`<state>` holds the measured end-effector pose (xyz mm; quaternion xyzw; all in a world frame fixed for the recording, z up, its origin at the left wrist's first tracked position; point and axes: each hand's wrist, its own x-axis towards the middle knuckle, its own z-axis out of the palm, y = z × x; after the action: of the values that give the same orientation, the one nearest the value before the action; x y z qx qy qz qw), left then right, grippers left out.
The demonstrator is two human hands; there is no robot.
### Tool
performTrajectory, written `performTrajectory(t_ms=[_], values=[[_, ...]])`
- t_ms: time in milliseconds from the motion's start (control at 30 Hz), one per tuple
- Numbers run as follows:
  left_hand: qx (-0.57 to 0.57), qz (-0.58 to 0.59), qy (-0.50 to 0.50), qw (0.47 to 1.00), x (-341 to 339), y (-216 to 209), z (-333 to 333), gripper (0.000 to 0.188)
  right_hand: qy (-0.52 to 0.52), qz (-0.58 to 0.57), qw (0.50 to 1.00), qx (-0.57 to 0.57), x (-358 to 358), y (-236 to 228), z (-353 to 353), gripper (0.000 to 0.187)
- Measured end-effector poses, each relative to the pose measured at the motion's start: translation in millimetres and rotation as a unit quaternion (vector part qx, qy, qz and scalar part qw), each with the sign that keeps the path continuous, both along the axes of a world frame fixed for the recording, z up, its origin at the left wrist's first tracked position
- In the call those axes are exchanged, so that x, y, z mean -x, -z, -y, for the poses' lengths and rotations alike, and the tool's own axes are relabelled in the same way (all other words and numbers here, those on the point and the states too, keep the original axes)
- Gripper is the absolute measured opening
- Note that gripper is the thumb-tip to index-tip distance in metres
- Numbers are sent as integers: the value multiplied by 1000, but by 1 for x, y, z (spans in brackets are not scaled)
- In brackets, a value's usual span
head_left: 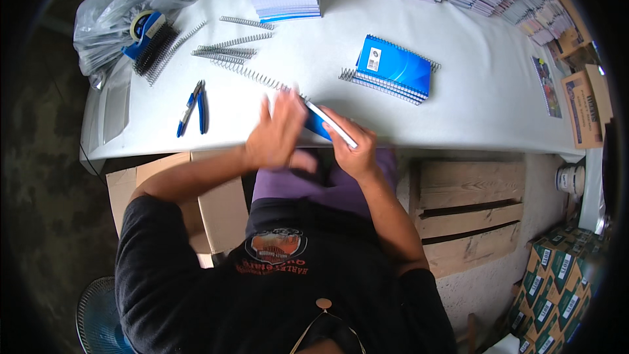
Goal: The person inserts wire coils into pre-punched holes of small notebooks by hand and finishes each coil by tucking the ends.
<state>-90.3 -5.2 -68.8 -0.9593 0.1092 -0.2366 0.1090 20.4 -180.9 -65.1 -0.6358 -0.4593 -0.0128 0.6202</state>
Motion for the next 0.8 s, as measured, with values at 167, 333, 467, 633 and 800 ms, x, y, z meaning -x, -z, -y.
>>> performTrajectory(t_ms=[167, 333, 467, 633, 800], values=[[130, 164, 8, 978, -17, -24, 13, 103, -28, 80, 996, -23, -3, -8, -4, 44], [65, 24, 182, 981, -14, -24, 27, 91, 10, 90, 996, -15, -9, -6, 9, 44], [232, -180, 95, 951, -3, 17, -75, 95, -25, 135, 990, 18, 7, -13, 2, 50], [9, 121, 138, 983, -12, -26, 19, 114, -27, 82, 996, -29, 3, -9, 3, 55], [151, 110, 63, 980, -24, 9, 25, 117, 31, 24, 999, -32, 8, -5, -6, 42]])
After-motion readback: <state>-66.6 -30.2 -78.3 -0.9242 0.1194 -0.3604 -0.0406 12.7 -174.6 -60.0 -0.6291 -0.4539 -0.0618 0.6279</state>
